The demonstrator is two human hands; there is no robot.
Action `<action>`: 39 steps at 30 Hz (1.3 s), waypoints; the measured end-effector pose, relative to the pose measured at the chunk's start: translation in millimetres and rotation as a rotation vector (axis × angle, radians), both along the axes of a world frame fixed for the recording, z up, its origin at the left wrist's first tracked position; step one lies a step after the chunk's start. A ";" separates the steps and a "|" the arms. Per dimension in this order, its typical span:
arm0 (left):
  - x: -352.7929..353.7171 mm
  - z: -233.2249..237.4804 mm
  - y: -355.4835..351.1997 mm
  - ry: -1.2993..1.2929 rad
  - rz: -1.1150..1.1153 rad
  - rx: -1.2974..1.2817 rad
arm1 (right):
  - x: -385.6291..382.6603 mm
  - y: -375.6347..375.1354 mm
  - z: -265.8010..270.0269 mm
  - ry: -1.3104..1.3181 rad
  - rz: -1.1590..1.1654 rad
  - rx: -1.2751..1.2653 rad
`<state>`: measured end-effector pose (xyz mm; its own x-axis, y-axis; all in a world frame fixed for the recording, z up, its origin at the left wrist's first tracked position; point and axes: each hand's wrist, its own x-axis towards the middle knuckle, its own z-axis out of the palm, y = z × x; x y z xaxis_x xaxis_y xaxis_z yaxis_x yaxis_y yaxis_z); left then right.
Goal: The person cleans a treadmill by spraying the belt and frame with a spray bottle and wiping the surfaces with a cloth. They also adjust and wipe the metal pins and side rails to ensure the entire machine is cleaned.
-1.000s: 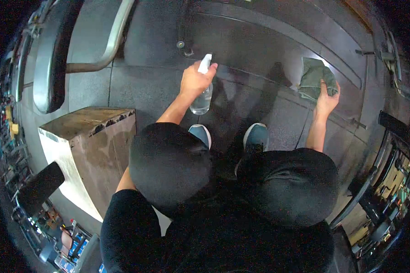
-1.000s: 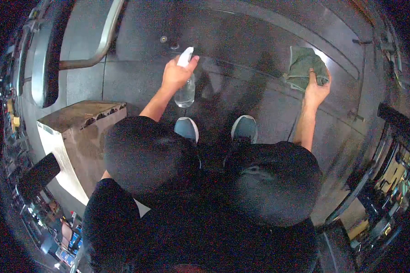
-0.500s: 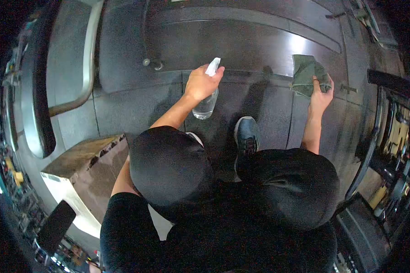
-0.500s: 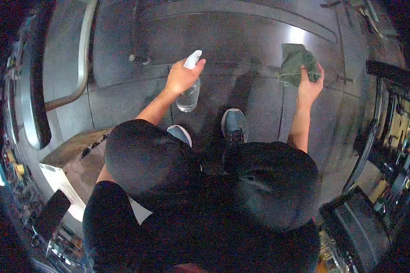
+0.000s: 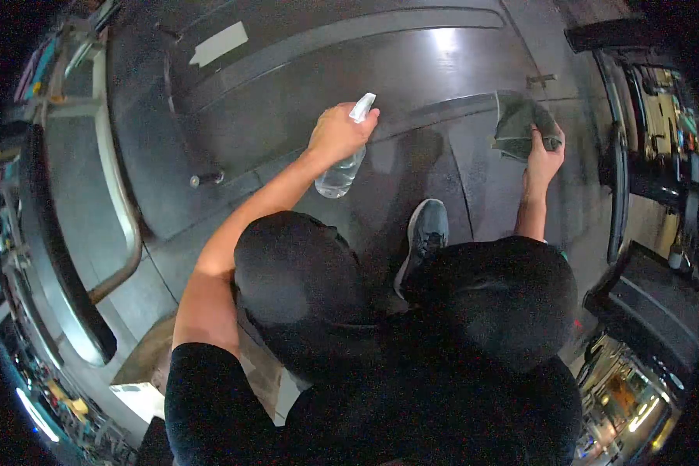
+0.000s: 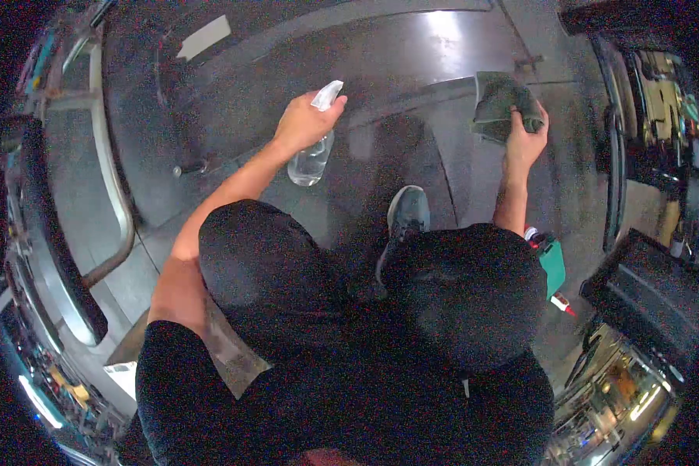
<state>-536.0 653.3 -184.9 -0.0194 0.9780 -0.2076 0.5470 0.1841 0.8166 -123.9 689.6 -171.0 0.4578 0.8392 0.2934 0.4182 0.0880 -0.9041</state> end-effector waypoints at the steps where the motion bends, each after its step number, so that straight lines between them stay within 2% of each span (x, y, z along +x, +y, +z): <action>1: 7.4 -0.5 7.6 -0.002 -0.015 0.001 | 5.8 -1.3 -0.8 0.040 0.013 -0.005; 3: 21.7 3.4 18.7 0.016 -0.077 -0.054 | 15.5 -8.6 8.5 0.020 -0.016 -0.002; 10: 73.4 -3.3 59.4 0.011 -0.339 -0.004 | 56.4 -45.4 11.7 -0.009 -0.129 -0.008; 16: 119.6 18.1 102.7 0.099 -0.321 0.054 | 80.8 -66.6 7.4 0.018 -0.214 -0.012; 21: 157.2 14.0 113.0 0.110 -0.403 -0.086 | 101.8 -78.3 5.9 0.030 -0.309 0.037; 24: 181.7 16.3 123.3 0.119 -0.378 -0.054 | 113.4 -84.0 1.2 0.044 -0.350 0.035; 27: 210.4 25.1 138.6 0.045 -0.404 -0.031 | 120.9 -91.4 -2.7 0.047 -0.366 0.048; 30: 240.9 9.2 154.3 0.038 -0.358 0.077 | 115.1 -95.5 1.1 0.021 -0.365 0.059; 32: 258.9 5.3 164.6 0.035 -0.372 0.046 | 107.8 -98.8 9.8 0.114 -0.354 0.052; 34: 273.3 -1.0 164.1 0.033 -0.385 0.009 | 111.2 -101.2 10.8 0.088 -0.366 0.048; 36: 285.6 -5.1 159.9 0.088 -0.352 0.163 | 112.7 -103.4 14.2 0.068 -0.373 0.047; 39: 288.5 -3.2 155.5 0.055 -0.358 0.033 | 114.4 -101.5 21.4 0.071 -0.336 0.063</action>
<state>-247.5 808.8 -188.1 0.3156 0.9308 -0.1843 0.6153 -0.0529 0.7865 -9.6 588.2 -149.6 0.7265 0.6197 0.2968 0.3691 0.0124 -0.9293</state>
